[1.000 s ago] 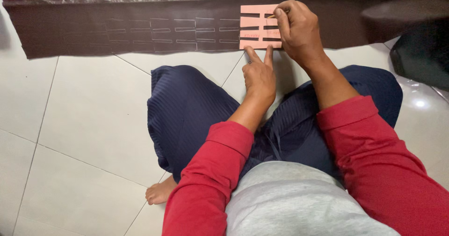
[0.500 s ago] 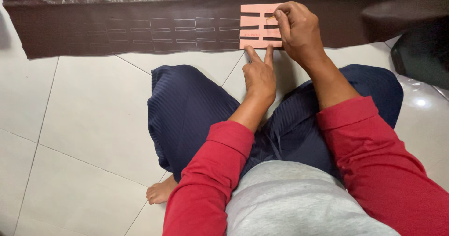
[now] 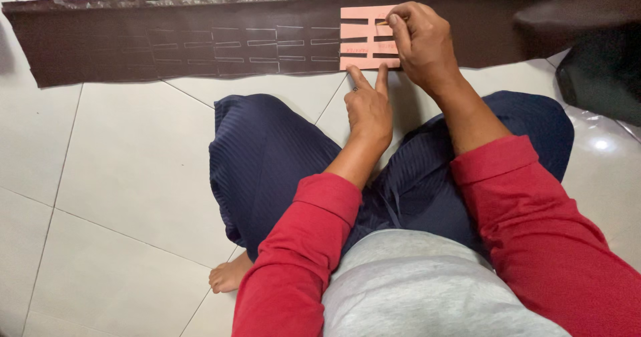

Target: The person sits on the floor and uses a small pointed tool to trace rectangular outlines from a pink paper template onto a long piece of dark brown fabric. The person repeatedly repositions the template along the fabric and traces the pattern multiple times.

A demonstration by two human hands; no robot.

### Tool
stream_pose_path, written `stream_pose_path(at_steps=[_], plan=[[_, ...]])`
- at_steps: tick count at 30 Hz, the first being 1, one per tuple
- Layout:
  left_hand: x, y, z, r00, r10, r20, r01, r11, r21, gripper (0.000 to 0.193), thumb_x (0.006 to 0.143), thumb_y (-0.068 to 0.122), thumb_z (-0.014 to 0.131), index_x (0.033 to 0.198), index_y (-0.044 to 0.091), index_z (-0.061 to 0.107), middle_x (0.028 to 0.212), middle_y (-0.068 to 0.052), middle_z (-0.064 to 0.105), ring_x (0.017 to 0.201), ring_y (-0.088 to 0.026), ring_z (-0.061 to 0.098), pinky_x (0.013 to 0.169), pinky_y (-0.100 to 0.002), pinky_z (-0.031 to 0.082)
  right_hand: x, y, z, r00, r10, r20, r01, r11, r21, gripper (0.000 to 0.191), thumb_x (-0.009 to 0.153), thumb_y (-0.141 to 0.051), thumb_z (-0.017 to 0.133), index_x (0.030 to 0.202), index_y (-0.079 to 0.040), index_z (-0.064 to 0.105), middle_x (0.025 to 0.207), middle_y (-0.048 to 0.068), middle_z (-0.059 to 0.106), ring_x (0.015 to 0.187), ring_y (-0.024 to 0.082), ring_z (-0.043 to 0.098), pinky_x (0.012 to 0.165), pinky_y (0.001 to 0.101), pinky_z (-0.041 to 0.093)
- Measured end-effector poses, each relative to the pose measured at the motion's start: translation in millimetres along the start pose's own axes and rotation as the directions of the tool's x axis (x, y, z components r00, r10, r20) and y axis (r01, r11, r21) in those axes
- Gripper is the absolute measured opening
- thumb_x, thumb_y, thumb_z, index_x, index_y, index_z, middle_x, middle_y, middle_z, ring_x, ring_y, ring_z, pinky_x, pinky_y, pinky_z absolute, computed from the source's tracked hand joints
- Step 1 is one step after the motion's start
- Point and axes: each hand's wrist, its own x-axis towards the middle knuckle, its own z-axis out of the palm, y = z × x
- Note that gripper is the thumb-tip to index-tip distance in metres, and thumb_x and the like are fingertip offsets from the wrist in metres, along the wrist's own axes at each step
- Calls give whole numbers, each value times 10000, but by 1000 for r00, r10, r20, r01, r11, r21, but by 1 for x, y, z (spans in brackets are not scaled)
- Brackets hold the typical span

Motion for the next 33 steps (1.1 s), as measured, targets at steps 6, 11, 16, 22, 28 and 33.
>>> stream_pose_path(at_steps=[6, 11, 16, 22, 28, 33], plan=[[-2, -1, -3, 999, 25, 31, -27, 999, 42, 889, 906, 218, 605, 1648, 163, 119, 1551, -419, 291, 765, -131, 678, 593, -248, 456, -7, 4, -13, 999, 26, -45, -30, 996, -86, 103, 1109, -70, 658, 1073, 21, 690, 988, 175, 706, 880, 323, 696, 778, 405, 541], [-2, -1, -3, 999, 24, 21, -25, 998, 53, 886, 911, 194, 613, 1646, 179, 118, 1554, -419, 298, 741, -118, 680, 582, -245, 449, -14, 10, -23, 990, 124, -62, -126, 992, -30, 116, 1114, -66, 621, 1068, 14, 692, 1000, 156, 720, 867, 279, 713, 767, 377, 547], [-1, 0, -4, 999, 18, 33, -19, 999, 30, 897, 906, 203, 619, 1648, 180, 115, 1563, -421, 280, 769, -134, 687, 604, -252, 456, -16, 12, -25, 991, 110, -80, -115, 992, -55, 116, 1114, -60, 621, 1067, 15, 696, 993, 157, 723, 879, 272, 712, 776, 375, 547], [0, -1, -2, 999, 22, 47, -22, 1000, -2, 902, 905, 198, 619, 1650, 170, 111, 1556, -434, 268, 788, -150, 698, 623, -257, 475, -16, 12, -26, 991, 109, -83, -113, 993, -45, 123, 1115, -66, 617, 1062, 16, 692, 995, 156, 724, 878, 275, 716, 770, 378, 550], [2, 2, 1, 1000, 17, 26, -17, 1000, 15, 888, 913, 201, 612, 1646, 175, 111, 1554, -433, 272, 790, -156, 701, 606, -262, 479, -17, 11, -26, 992, 94, -83, -100, 993, -70, 103, 1092, -43, 614, 1065, 20, 691, 982, 161, 712, 870, 288, 707, 771, 390, 546], [0, 1, -1, 999, 25, 34, -26, 1000, 18, 892, 912, 199, 616, 1648, 170, 113, 1560, -427, 277, 762, -137, 695, 600, -257, 471, -20, 11, -26, 996, 58, -65, -64, 993, -95, 109, 1104, -64, 648, 1044, 20, 686, 959, 170, 700, 862, 317, 691, 762, 409, 534]])
